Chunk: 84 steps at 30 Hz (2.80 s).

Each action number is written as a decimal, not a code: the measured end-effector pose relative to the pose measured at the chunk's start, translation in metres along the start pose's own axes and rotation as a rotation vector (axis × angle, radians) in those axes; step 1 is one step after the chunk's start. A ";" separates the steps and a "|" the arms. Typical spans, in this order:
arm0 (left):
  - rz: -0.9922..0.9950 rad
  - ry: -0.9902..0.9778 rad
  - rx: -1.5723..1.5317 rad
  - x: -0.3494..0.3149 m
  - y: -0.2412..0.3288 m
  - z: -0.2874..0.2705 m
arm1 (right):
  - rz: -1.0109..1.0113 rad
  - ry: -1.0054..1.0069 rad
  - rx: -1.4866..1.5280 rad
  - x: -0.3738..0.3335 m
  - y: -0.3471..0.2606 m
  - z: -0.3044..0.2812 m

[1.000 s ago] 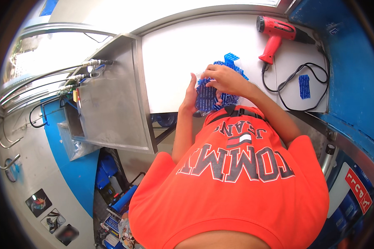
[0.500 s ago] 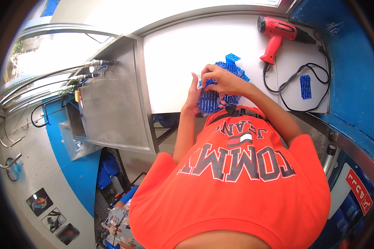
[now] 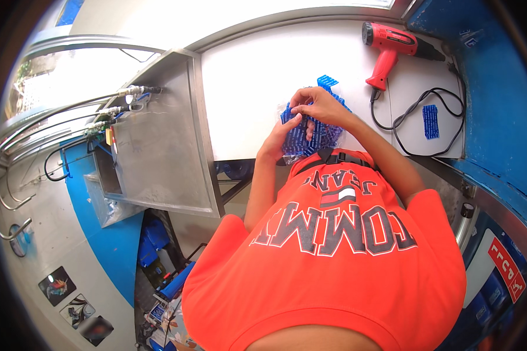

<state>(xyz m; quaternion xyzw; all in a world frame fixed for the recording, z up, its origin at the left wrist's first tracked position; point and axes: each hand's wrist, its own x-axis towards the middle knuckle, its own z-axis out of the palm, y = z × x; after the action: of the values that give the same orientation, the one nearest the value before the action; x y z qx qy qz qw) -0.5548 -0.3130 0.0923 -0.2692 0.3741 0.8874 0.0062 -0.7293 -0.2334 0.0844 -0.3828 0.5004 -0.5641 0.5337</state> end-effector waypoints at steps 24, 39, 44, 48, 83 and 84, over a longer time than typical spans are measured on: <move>-0.061 0.082 -0.306 -0.023 -0.043 -0.007 | -0.153 -0.228 -0.543 -0.025 -0.001 0.005; 0.265 0.613 -0.132 -0.035 -0.011 -0.055 | -0.170 -0.123 -1.074 -0.014 0.022 -0.002; 0.289 0.587 0.025 -0.026 -0.011 -0.050 | -0.055 -0.015 -0.595 -0.010 0.002 -0.023; 0.224 0.483 0.139 -0.015 -0.002 -0.034 | 0.035 -0.063 -0.358 -0.008 -0.019 -0.032; 0.207 0.245 -0.251 -0.009 -0.004 -0.035 | -0.026 0.023 -0.704 -0.017 -0.023 -0.029; 0.222 0.232 -0.215 -0.008 -0.004 -0.033 | -0.017 0.011 -0.690 -0.017 -0.029 -0.031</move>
<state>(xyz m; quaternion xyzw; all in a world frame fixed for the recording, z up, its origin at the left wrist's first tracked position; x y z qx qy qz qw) -0.5319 -0.3308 0.0748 -0.3258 0.3029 0.8805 -0.1637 -0.7629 -0.2135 0.1081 -0.5417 0.6616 -0.3681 0.3653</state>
